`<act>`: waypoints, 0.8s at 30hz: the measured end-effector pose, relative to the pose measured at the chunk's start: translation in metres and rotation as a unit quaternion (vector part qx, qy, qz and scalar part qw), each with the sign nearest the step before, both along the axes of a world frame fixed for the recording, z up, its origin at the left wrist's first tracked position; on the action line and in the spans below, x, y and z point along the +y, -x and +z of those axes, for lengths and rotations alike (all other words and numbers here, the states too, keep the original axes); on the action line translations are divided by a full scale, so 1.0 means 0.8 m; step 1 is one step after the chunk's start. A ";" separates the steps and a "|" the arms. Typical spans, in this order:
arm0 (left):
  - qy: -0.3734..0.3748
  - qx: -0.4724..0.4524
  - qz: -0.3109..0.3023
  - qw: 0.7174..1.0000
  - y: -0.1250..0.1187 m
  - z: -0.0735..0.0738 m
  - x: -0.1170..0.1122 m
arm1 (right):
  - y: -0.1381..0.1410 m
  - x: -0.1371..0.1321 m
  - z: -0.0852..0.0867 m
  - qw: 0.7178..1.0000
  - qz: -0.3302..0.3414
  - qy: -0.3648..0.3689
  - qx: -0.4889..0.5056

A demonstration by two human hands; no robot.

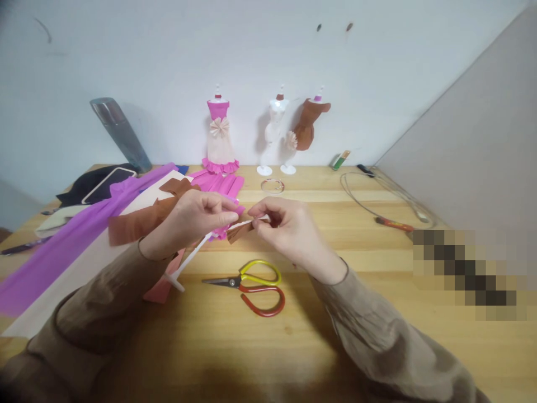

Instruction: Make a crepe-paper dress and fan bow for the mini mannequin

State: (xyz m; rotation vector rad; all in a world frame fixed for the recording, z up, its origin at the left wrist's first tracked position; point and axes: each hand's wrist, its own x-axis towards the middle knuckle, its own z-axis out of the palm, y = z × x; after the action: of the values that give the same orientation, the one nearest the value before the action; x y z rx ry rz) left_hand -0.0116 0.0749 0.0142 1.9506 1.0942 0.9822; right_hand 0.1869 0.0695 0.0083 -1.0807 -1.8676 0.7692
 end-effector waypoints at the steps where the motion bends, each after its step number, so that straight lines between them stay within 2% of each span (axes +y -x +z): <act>1: 0.004 -0.020 -0.007 1.000 0.000 -0.002 0.002 | 0.001 0.000 -0.001 1.000 0.001 0.003 0.003; 5: -0.015 -0.043 -0.025 0.999 -0.001 -0.006 0.005 | 0.002 0.001 0.000 1.000 0.006 0.008 0.008; 10: 0.010 0.021 -0.146 0.989 -0.008 -0.003 -0.005 | 0.004 -0.001 0.001 0.999 0.012 0.020 0.025; 16: -0.046 0.115 -0.089 0.988 -0.013 -0.011 -0.012 | 0.009 -0.003 0.003 0.993 0.029 0.084 0.084; 20: -0.016 0.109 -0.061 0.992 -0.012 -0.013 -0.011 | 0.010 -0.004 0.009 0.989 0.051 0.094 0.102; 24: -0.018 0.094 -0.080 0.992 -0.012 -0.015 -0.011 | 0.010 -0.003 0.007 0.986 0.049 0.113 0.109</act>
State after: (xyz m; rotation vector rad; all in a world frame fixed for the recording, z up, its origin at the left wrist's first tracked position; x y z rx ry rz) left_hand -0.0020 0.0659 0.0025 2.1583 1.0075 0.7474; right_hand 0.1792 0.0668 0.0140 -1.0023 -1.6859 1.1314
